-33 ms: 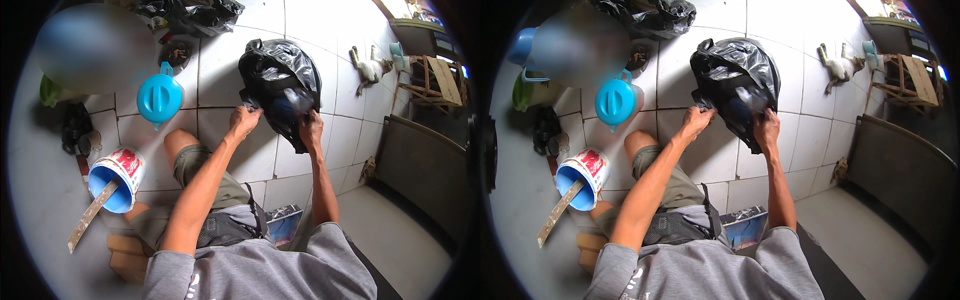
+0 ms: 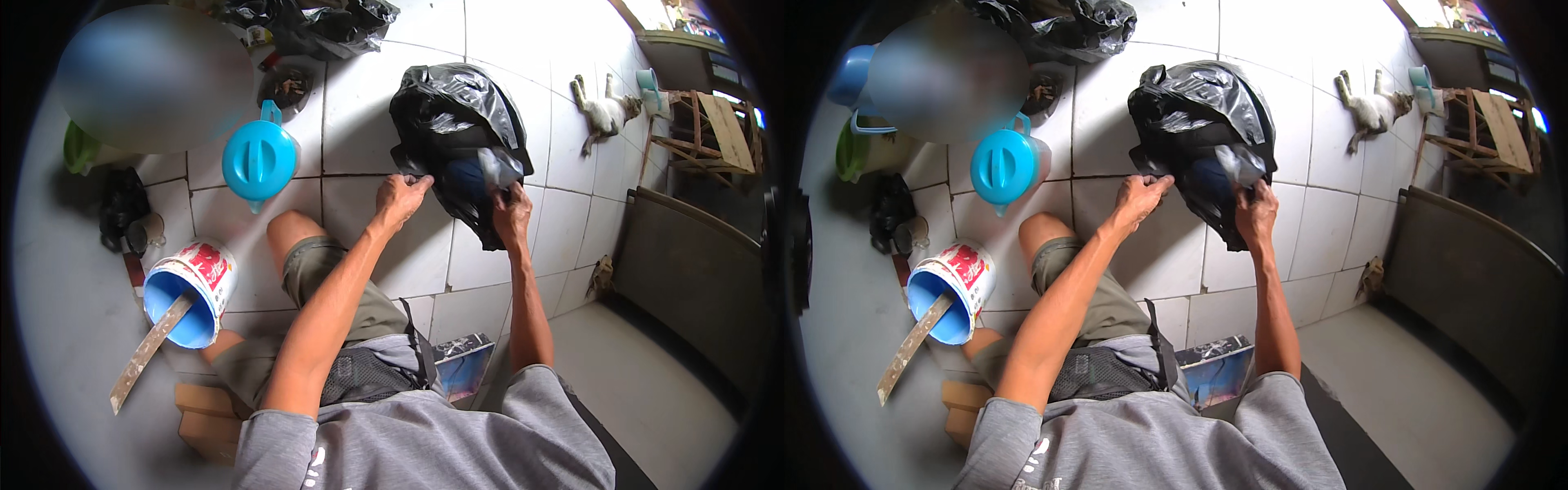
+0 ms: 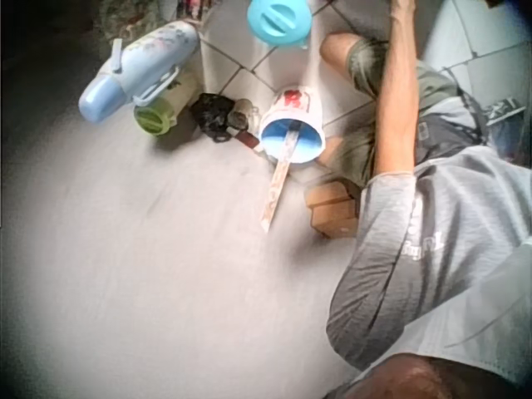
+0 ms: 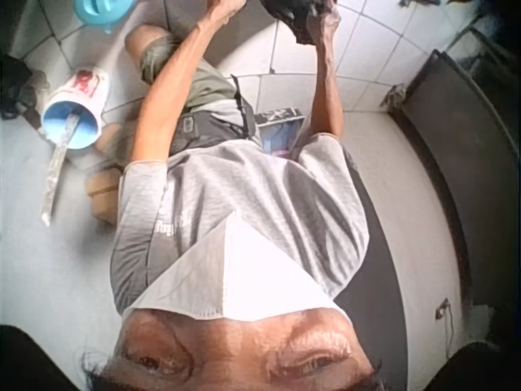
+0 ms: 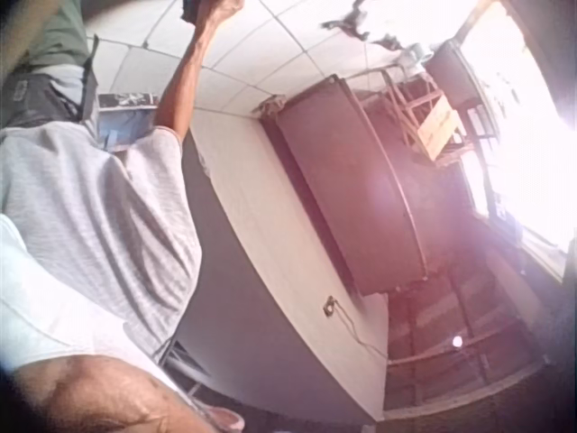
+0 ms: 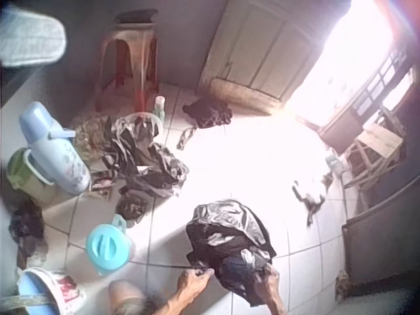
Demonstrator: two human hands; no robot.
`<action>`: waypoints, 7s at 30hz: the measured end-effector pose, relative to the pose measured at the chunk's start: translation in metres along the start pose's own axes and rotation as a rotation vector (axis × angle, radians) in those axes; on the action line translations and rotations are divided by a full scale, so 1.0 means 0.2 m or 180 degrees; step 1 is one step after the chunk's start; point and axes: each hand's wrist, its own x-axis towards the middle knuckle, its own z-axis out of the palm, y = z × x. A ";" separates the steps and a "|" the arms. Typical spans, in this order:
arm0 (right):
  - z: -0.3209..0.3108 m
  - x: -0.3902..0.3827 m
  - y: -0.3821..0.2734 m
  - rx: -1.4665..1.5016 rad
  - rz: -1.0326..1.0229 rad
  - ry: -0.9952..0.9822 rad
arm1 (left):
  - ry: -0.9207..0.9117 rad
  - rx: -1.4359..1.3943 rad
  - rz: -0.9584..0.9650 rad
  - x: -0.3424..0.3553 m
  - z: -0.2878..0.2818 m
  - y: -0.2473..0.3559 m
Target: The person takes items out of a plastic bag, pours liquid from a container into a bucket of blue paint, and stirs the mixture using a piece of wood.
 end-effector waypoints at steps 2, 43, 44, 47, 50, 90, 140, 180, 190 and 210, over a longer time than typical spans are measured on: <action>-0.02 -0.06 0.04 0.0872 0.0498 -0.0080 | 0.0089 -0.0305 -0.0043 -0.03 0.04 0.00; 0.10 -0.25 -0.11 0.2492 0.0745 -0.0413 | 0.1850 0.1338 0.1014 -0.04 0.18 -0.22; 0.10 -0.25 -0.10 0.2562 0.0802 -0.0437 | 0.1861 0.1277 0.0989 -0.01 0.18 -0.25; 0.12 -0.24 -0.08 0.2877 0.0925 -0.0356 | 0.1702 0.1197 0.0963 0.02 0.17 -0.26; 0.12 -0.24 -0.10 0.3165 0.0981 -0.0214 | 0.1625 0.1212 0.1032 0.01 0.16 -0.26; -0.26 -0.48 -0.17 0.6094 0.0391 -0.0390 | 0.1346 -0.0840 0.3549 -1.26 0.02 0.55; 0.20 -1.02 -1.26 0.4030 -0.1297 -0.1916 | 0.4002 -0.1276 0.2616 -1.76 -0.99 -0.19; 0.22 -1.13 -1.38 0.3680 -0.0492 -0.2741 | 0.2438 -0.3007 0.1928 -1.23 -1.00 -0.88; 0.05 -1.17 -1.48 0.3714 0.0064 -0.3273 | 0.0585 -0.3662 0.2911 -1.34 -0.79 -0.72; 0.20 -0.96 -1.68 -0.0256 -0.4695 -0.2077 | -0.1442 -0.4817 0.1829 -1.49 -0.63 -0.77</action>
